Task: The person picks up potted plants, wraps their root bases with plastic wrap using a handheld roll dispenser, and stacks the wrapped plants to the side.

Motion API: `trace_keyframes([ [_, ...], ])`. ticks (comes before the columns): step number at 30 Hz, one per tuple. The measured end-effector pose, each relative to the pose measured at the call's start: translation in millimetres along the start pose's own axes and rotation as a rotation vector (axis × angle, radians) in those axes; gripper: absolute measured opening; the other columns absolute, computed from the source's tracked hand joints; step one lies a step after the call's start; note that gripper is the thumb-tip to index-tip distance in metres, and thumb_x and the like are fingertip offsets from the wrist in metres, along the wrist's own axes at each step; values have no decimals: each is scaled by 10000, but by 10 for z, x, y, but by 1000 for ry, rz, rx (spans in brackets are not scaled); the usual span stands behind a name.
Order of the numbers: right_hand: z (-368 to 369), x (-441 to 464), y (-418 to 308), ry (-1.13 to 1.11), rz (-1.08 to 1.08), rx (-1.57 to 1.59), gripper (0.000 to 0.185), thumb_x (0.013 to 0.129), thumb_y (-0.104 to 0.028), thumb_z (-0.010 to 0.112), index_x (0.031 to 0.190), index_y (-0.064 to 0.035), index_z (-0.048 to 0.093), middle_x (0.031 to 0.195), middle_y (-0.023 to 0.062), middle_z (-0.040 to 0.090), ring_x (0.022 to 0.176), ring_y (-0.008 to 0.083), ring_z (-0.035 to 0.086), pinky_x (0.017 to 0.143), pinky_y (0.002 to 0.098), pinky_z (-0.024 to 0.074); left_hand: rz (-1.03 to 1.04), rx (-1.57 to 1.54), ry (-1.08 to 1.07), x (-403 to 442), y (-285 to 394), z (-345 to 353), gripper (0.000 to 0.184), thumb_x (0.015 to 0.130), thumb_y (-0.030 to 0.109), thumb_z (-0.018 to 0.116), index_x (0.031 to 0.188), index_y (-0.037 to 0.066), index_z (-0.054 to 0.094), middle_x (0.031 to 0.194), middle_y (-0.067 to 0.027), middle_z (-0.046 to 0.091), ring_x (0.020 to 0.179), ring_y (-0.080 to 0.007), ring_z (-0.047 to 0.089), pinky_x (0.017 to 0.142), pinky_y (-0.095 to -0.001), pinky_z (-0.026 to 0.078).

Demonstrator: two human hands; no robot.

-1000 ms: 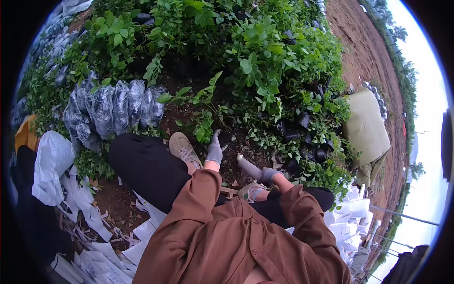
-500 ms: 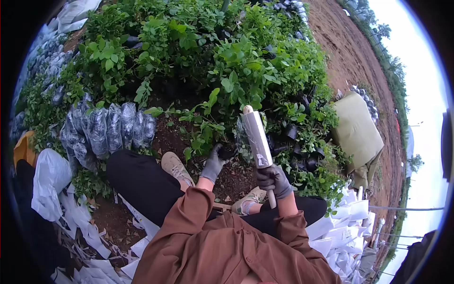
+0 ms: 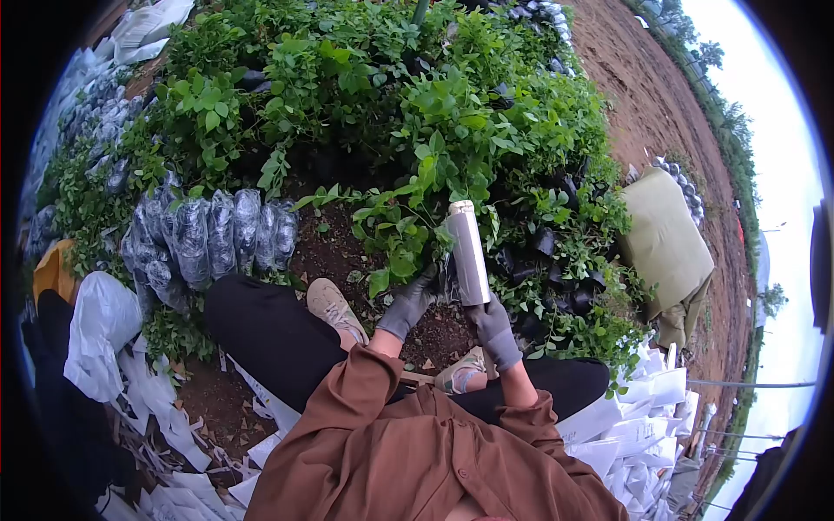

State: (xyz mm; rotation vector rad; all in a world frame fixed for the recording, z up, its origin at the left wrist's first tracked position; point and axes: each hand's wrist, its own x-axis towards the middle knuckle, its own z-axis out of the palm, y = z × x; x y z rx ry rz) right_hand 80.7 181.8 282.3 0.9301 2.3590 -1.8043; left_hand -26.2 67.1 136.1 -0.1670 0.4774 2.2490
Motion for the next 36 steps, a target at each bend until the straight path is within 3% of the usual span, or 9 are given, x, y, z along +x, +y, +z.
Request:
trace_keyframes([
  [3, 45, 52, -2, 134, -183, -203, 320, 806, -132, 529, 1109, -44, 477, 768, 171, 621, 638, 302, 612, 599, 404, 466, 13, -18, -143, -228, 299, 509, 519, 790, 303, 688, 1219, 97, 483, 1180, -48, 564, 1066, -220, 558, 880, -483, 469],
  [9, 164, -26, -649, 186, -44, -652, 324, 821, -173, 562, 1100, -78, 429, 795, 272, 597, 775, 455, 572, 636, 498, 451, 1, -18, -238, -194, 368, 532, 629, 752, 312, 722, 1260, 63, 448, 1191, -83, 555, 1092, -237, 537, 942, -456, 433],
  [15, 424, -100, -818, 154, -87, -820, 403, 810, -174, 547, 1163, -100, 369, 753, 234, 616, 693, 430, 603, 602, 516, 467, -88, -122, -292, -255, 527, 739, 870, 678, 497, 685, 1352, 76, 332, 1348, -78, 418, 1247, -241, 393, 1074, -409, 289],
  [16, 458, -106, -819, 153, -104, -821, 408, 809, -173, 548, 1167, -96, 366, 762, 235, 616, 694, 429, 603, 603, 514, 468, -130, -318, -292, -251, 495, 616, 806, 709, 397, 704, 1336, 29, 357, 1361, -99, 402, 1277, -249, 345, 1099, -422, 237],
  [24, 568, -86, -900, 139, -152, -837, 426, 807, -165, 566, 1172, -87, 361, 797, 223, 618, 689, 421, 601, 597, 503, 467, -116, -358, -268, -320, 616, 583, 925, 646, 449, 717, 1363, 44, 297, 1387, -89, 361, 1285, -242, 327, 1107, -408, 224],
  [27, 572, -86, -965, 127, -118, -835, 421, 808, -163, 567, 1170, -91, 364, 805, 218, 620, 694, 415, 605, 596, 498, 469, -332, -860, -339, -279, 658, 536, 925, 652, 433, 729, 1367, 45, 290, 1383, -87, 365, 1293, -242, 313, 1109, -406, 213],
  [29, 573, -90, -1024, 116, -108, -867, 408, 794, -145, 569, 1143, -80, 368, 821, 206, 619, 710, 402, 615, 613, 489, 478, -333, -847, -355, -296, 702, 542, 903, 666, 406, 735, 1367, 46, 295, 1378, -86, 371, 1296, -244, 308, 1110, -407, 208],
  [32, 592, -98, -1025, 139, -125, -883, 377, 786, -126, 566, 1104, -78, 371, 827, 198, 614, 713, 396, 618, 615, 489, 481, -122, -291, -322, -372, 764, 629, 842, 695, 360, 734, 1358, 45, 321, 1371, -85, 379, 1293, -249, 310, 1108, -413, 207],
  [36, 613, -78, -1024, 123, -128, -894, 368, 775, -113, 573, 1079, -82, 369, 848, 203, 605, 705, 400, 613, 598, 499, 475, -59, -206, -270, -353, 755, 586, 825, 711, 353, 712, 1363, 45, 310, 1378, -89, 375, 1288, -256, 326, 1108, -418, 221],
])
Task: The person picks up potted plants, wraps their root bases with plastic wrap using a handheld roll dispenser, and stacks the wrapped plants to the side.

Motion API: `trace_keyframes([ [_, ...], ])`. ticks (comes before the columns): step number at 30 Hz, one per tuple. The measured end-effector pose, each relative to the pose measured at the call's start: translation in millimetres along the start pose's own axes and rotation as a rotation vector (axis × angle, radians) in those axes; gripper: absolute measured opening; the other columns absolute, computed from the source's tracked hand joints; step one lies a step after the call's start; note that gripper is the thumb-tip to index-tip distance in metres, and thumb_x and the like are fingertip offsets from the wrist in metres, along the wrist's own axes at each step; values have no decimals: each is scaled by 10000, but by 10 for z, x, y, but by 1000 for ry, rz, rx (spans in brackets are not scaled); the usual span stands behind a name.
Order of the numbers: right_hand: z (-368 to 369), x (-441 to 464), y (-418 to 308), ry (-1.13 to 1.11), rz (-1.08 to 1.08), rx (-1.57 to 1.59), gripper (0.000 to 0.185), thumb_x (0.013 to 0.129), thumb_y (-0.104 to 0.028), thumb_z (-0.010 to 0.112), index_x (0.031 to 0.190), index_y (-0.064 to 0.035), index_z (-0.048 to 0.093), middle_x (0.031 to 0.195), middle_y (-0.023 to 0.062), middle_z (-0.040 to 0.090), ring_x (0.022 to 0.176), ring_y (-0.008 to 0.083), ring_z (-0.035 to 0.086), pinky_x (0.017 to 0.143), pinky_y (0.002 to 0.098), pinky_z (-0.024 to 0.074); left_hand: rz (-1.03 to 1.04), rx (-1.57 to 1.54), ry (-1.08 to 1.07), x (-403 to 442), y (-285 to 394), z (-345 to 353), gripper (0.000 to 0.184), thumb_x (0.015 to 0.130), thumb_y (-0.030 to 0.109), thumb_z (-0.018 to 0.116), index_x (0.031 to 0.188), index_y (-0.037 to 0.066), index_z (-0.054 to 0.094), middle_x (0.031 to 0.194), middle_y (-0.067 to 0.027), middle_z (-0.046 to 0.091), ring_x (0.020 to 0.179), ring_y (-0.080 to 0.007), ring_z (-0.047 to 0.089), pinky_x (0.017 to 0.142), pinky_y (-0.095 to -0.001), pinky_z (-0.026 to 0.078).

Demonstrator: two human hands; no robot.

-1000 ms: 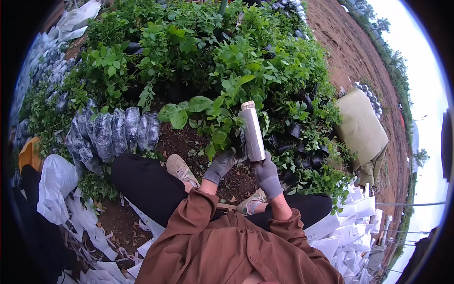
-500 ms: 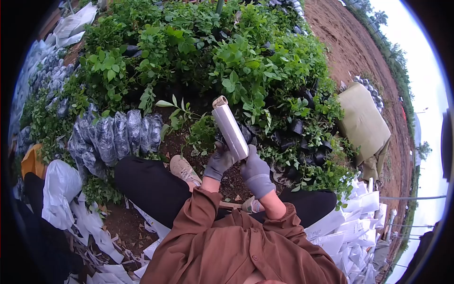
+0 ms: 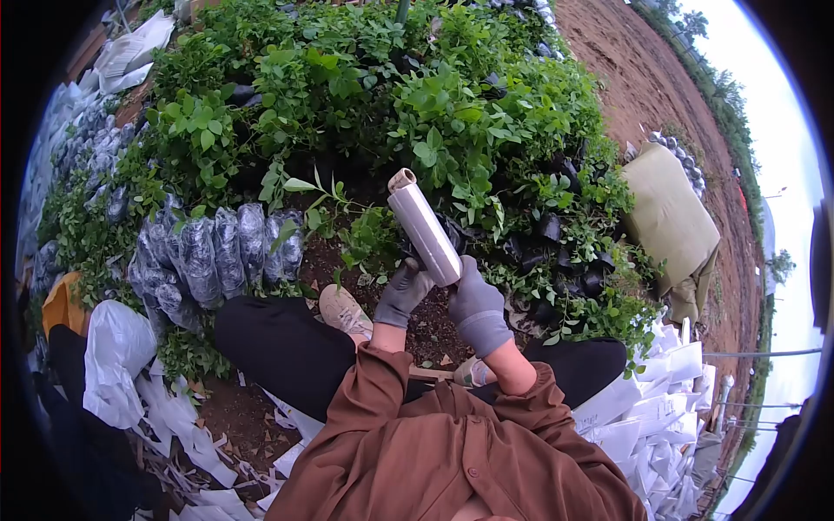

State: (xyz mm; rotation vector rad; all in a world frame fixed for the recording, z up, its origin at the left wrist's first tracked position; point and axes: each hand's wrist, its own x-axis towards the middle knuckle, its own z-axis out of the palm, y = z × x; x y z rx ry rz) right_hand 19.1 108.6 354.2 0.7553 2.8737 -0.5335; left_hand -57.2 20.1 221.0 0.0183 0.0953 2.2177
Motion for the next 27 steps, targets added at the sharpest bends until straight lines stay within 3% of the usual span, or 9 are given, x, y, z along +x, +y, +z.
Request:
trace_keyframes([
  [4, 68, 21, 21, 38, -18, -5, 362, 764, -106, 582, 1059, -87, 372, 841, 206, 605, 708, 407, 610, 593, 505, 471, 48, 13, 71, 32, -26, -53, 766, 746, 328, 703, 1348, 33, 333, 1356, -98, 404, 1262, -255, 371, 1098, -415, 255],
  [10, -27, 9, 16, 20, 6, 50, 367, 779, -130, 586, 1079, -103, 376, 828, 201, 611, 712, 415, 605, 606, 503, 469, 135, -136, 81, 99, -62, -39, 543, 825, 177, 651, 1284, 5, 418, 1292, -122, 472, 1208, -256, 440, 1076, -409, 307],
  [16, 86, -30, 181, 33, -16, 106, 406, 806, -159, 581, 1160, -113, 387, 809, 209, 618, 707, 416, 599, 617, 494, 460, 124, -415, 105, 194, -196, -705, 441, 870, 106, 565, 1264, -30, 419, 1277, -132, 486, 1190, -267, 454, 1070, -408, 323],
  [21, 207, -27, 415, 31, 62, 658, 442, 802, -133, 579, 1211, -103, 412, 842, 230, 613, 751, 425, 591, 635, 452, 471, 203, -47, 157, 286, -218, -817, 264, 845, 163, 599, 1080, 46, 572, 1163, -123, 577, 1084, -257, 547, 1009, -453, 386],
  [22, 216, -57, 468, 175, 24, 507, 454, 805, -126, 589, 1222, -92, 414, 844, 210, 617, 759, 395, 610, 642, 405, 477, 195, -12, 158, 274, -216, -809, 228, 835, 178, 613, 1032, 64, 601, 1135, -120, 596, 1061, -255, 564, 992, -464, 402],
  [25, 39, -57, 502, 320, -13, 462, 445, 808, -198, 600, 1203, -112, 415, 868, 232, 610, 788, 434, 580, 609, 468, 454, 230, 140, 310, 213, -178, -321, 170, 811, 224, 640, 928, 100, 633, 1085, -101, 625, 1014, -249, 590, 937, -483, 438],
  [26, 161, -7, 624, 409, -108, 526, 395, 811, -166, 580, 1174, -103, 438, 757, 180, 609, 592, 345, 597, 489, 391, 447, 258, 178, 336, 221, -194, -426, 180, 810, 232, 644, 930, 98, 630, 1087, -90, 623, 1006, -249, 590, 921, -488, 449],
  [27, 102, -19, 644, 179, 8, 850, 380, 811, -153, 570, 1165, -101, 443, 720, 141, 578, 537, 281, 556, 452, 352, 420, 249, 211, 374, 234, -216, -559, 182, 802, 238, 652, 925, 105, 630, 1066, -83, 628, 987, -243, 593, 912, -482, 453],
])
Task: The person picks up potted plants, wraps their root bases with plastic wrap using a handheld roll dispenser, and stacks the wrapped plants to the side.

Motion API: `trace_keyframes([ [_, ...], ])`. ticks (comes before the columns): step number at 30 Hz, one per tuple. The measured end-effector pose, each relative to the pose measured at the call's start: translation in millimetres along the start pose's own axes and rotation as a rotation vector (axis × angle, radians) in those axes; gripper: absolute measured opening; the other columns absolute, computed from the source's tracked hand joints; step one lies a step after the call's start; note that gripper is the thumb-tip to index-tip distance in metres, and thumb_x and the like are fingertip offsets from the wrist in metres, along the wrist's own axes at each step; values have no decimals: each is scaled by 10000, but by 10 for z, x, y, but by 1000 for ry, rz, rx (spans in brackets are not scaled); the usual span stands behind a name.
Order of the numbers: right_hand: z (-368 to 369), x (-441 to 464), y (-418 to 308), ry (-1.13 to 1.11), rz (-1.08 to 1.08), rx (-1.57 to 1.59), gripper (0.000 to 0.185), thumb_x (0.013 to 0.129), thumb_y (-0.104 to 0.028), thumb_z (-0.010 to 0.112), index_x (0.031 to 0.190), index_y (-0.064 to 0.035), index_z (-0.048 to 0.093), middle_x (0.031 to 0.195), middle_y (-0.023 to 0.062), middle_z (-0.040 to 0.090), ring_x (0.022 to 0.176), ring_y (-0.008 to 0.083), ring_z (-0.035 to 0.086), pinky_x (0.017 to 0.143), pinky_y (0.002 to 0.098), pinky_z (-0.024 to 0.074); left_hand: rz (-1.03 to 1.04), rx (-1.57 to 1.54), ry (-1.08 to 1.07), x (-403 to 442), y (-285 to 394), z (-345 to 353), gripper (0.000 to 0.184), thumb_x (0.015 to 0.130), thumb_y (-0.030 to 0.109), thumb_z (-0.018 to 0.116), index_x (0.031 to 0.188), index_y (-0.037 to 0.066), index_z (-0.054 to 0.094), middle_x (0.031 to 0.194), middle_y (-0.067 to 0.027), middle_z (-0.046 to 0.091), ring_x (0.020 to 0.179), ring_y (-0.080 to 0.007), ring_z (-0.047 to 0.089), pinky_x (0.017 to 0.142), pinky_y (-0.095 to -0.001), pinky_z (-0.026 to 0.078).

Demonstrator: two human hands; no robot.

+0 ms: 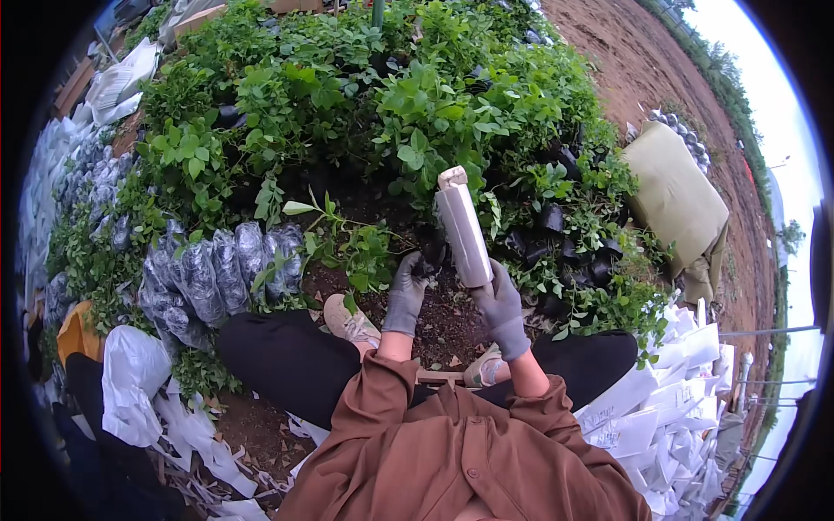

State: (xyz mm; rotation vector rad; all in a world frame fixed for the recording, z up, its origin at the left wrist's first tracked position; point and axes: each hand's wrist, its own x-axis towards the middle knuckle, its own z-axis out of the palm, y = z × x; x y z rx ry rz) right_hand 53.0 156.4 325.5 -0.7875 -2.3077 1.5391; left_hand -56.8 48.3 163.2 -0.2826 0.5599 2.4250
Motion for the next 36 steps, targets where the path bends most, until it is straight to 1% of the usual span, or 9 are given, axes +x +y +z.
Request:
trace_keyframes([
  [3, -71, -72, -140, -292, 533, 712, 320, 808, -109, 531, 1120, -88, 461, 633, -21, 411, 432, 33, 342, 354, 186, 281, -40, 105, 113, 67, -118, -166, 190, 780, 256, 675, 912, 126, 631, 1000, -55, 639, 928, -219, 600, 874, -459, 466],
  [7, 76, -48, 6, -265, 513, 667, 270, 840, -133, 530, 1099, -99, 462, 641, -13, 422, 428, 40, 330, 357, 191, 275, -193, 113, 280, 165, -373, -528, 183, 759, 273, 687, 888, 155, 632, 915, -12, 643, 857, -184, 598, 798, -428, 479],
  [12, 516, 133, 1329, -126, 240, 119, 390, 816, -198, 549, 1166, -34, 503, 933, 151, 631, 858, 281, 602, 782, 339, 458, -385, 181, 464, 220, -640, -1127, 159, 764, 295, 668, 843, 160, 635, 854, -6, 648, 799, -182, 604, 749, -432, 493],
  [15, 752, 91, 1827, -151, 222, -107, 397, 848, -272, 514, 1183, -60, 494, 1004, 237, 605, 964, 380, 583, 810, 380, 450, -417, 321, 418, 116, -687, -1465, 183, 777, 319, 654, 873, 164, 631, 825, -7, 648, 780, -177, 610, 749, -438, 501],
  [17, 798, -20, 1980, -167, 311, -198, 353, 872, -198, 505, 1178, -22, 491, 989, 171, 616, 889, 226, 587, 786, 323, 439, -489, 407, 462, 80, -662, -1418, 275, 752, 326, 693, 929, 121, 640, 899, -31, 656, 828, -208, 610, 782, -406, 488],
  [20, 823, -94, 2230, -112, 200, -117, 343, 871, -201, 504, 1175, -44, 486, 863, 141, 613, 760, 212, 585, 702, 339, 462, 306, 1080, 661, -18, -788, -1249, 446, 691, 291, 762, 1034, 45, 615, 1017, -69, 644, 903, -246, 594, 829, -355, 460],
  [22, 775, -90, 2180, -209, 420, -1, 331, 870, -218, 489, 1146, -36, 503, 963, 226, 611, 910, 355, 595, 779, 383, 445, 97, 1353, 913, -219, -666, -914, 662, 634, 342, 800, 1122, -25, 543, 1071, -148, 610, 954, -277, 565, 875, -348, 420],
  [30, 768, -158, 2231, -205, 406, 69, 346, 862, -203, 491, 1164, -34, 499, 987, 235, 606, 943, 368, 586, 794, 378, 444, 287, 1655, 713, -460, -610, -276, 304, 630, 271, 804, 743, 16, 682, 924, -141, 638, 830, -217, 598, 770, -328, 458],
  [36, 674, -194, 2125, -200, 307, 35, 355, 852, -213, 509, 1168, -50, 502, 966, 241, 611, 904, 393, 592, 736, 397, 463, 135, 1004, 496, -238, -786, -1088, 269, 653, 153, 790, 821, -11, 659, 760, -115, 658, 644, -237, 587, 645, -303, 460],
])
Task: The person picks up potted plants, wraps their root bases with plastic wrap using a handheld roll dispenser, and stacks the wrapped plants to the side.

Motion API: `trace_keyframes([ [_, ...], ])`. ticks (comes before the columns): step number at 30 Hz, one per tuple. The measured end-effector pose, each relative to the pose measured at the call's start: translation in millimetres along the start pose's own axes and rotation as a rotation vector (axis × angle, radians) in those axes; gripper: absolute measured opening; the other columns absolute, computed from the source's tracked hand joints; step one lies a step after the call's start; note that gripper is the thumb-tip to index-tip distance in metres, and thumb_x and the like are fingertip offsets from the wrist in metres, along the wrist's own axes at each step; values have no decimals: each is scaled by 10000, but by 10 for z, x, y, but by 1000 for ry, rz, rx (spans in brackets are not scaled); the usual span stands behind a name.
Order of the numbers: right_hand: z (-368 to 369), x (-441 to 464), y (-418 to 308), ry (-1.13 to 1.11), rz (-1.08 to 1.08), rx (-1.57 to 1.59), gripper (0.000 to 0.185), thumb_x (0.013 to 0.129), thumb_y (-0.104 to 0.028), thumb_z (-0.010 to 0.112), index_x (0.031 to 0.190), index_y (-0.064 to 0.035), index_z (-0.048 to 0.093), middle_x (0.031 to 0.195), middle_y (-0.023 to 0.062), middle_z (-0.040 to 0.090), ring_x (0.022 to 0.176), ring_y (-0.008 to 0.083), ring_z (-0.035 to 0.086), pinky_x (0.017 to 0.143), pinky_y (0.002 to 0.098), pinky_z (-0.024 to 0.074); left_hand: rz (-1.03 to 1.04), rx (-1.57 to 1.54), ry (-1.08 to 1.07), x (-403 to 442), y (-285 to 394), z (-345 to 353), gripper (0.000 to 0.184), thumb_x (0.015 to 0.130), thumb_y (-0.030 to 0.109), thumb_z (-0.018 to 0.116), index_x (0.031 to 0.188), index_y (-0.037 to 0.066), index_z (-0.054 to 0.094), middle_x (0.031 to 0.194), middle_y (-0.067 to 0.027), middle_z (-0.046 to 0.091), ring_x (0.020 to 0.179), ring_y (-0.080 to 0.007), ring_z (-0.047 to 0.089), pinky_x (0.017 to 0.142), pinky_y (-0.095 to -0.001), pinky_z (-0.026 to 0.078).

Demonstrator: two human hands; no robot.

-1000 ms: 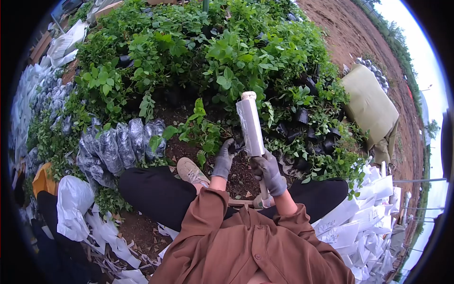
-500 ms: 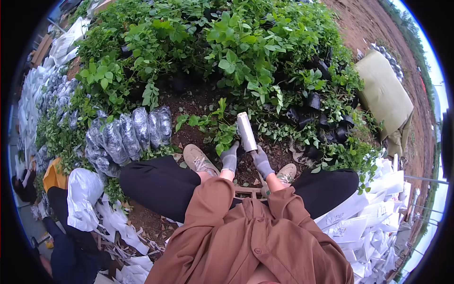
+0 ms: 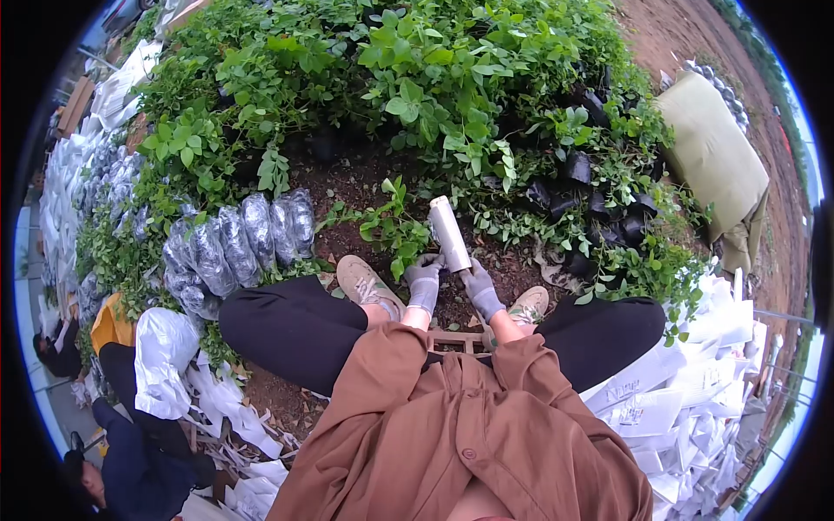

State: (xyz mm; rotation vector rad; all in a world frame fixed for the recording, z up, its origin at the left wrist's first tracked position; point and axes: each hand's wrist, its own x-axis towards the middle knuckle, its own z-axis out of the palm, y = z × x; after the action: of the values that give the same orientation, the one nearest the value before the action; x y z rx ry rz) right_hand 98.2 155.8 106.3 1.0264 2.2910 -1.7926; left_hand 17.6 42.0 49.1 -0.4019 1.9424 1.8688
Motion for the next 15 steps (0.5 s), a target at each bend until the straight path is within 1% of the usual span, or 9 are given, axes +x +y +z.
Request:
trace_keyframes([
  [1, 25, -33, 25, 138, -122, -213, 355, 849, -216, 522, 1180, -94, 482, 889, 172, 636, 729, 330, 629, 639, 401, 479, 75, 60, 65, 49, -46, -33, 264, 658, 141, 783, 825, -16, 652, 761, -113, 658, 643, -236, 584, 643, -307, 458],
  [2, 6, -82, -109, 157, -55, -317, 373, 847, -221, 526, 1197, -111, 463, 919, 186, 629, 774, 353, 619, 661, 421, 478, 150, 119, 130, 87, -130, -52, 259, 663, 130, 776, 829, -22, 645, 762, -110, 658, 641, -235, 582, 642, -312, 455],
  [3, -46, -124, -319, 176, 11, -422, 392, 845, -227, 531, 1214, -127, 444, 949, 199, 622, 819, 375, 610, 683, 440, 477, 204, 257, 258, -142, 303, -28, 112, 717, 32, 704, 780, -19, 626, 696, -32, 612, 634, -126, 537, 635, -264, 444],
  [4, -79, -143, -444, 193, 76, -526, 413, 843, -233, 536, 1231, -143, 425, 979, 213, 615, 864, 398, 600, 705, 460, 475, 211, 290, 317, -90, 200, -44, 135, 714, 38, 707, 797, -22, 619, 710, -38, 612, 646, -129, 539, 639, -268, 445],
  [5, -66, -112, -391, 203, 59, -548, 473, 828, -243, 556, 1262, -178, 379, 990, 191, 618, 826, 399, 601, 697, 473, 475, 221, 323, 377, 32, -3, -88, 159, 710, 43, 710, 815, -24, 612, 724, -45, 612, 659, -132, 541, 643, -272, 447],
  [10, -5, -99, -363, 137, -8, -643, 464, 831, -241, 537, 1263, -166, 384, 995, 174, 611, 813, 386, 604, 685, 472, 476, -248, -153, 258, 299, -391, -258, 327, 773, 240, 672, 1031, 85, 543, 930, -45, 590, 746, -178, 555, 680, -320, 476],
  [11, 8, -102, -359, 123, 4, -663, 464, 833, -240, 531, 1266, -165, 381, 996, 170, 610, 817, 383, 604, 683, 472, 476, -424, -344, 328, -93, 357, -104, 534, 727, 392, 714, 1065, 15, 546, 883, -55, 607, 754, -180, 562, 682, -338, 453],
  [14, -35, -110, -325, 131, 0, -666, 453, 839, -233, 512, 1265, -159, 376, 980, 167, 612, 808, 388, 603, 670, 481, 474, -442, -189, 205, -240, 658, -50, 556, 718, 426, 724, 1059, 20, 557, 901, -37, 597, 750, -165, 561, 697, -334, 459],
  [15, -31, -114, -315, 143, -24, -654, 462, 836, -233, 514, 1268, -162, 370, 964, 173, 614, 793, 393, 602, 663, 488, 473, -425, -160, 163, -185, 593, -56, 667, 645, 457, 776, 1092, 16, 551, 1002, -80, 598, 849, -196, 571, 761, -344, 461],
])
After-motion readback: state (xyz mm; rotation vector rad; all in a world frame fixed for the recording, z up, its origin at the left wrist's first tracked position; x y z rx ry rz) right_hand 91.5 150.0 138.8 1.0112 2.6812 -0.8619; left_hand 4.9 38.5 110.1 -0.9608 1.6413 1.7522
